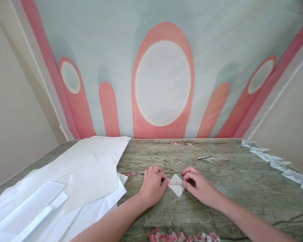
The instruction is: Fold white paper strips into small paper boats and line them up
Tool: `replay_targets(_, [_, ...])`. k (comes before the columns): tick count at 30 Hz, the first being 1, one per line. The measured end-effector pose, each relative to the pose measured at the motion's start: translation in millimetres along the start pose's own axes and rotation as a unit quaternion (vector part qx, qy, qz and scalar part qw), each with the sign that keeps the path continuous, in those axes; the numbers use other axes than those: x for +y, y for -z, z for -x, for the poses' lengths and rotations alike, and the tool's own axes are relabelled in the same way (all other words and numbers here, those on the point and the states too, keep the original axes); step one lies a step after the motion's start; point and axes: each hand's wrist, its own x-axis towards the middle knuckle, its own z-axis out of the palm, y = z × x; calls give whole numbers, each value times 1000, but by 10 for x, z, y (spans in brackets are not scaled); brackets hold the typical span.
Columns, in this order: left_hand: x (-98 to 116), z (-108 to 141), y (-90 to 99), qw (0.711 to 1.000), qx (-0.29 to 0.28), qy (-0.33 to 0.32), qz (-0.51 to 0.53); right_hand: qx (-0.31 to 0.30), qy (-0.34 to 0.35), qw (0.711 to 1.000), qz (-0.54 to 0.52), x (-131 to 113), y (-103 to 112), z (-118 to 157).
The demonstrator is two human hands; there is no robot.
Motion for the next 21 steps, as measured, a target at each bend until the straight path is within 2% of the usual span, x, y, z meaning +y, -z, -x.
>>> replay_targets(6, [19,1,5,1000,1,1,-14,-1,-12,1000,3,-26,-12,-24])
replay_targets(21, [37,17,8,999,5,-17,-46,39,10,998,51,18,-85,-62])
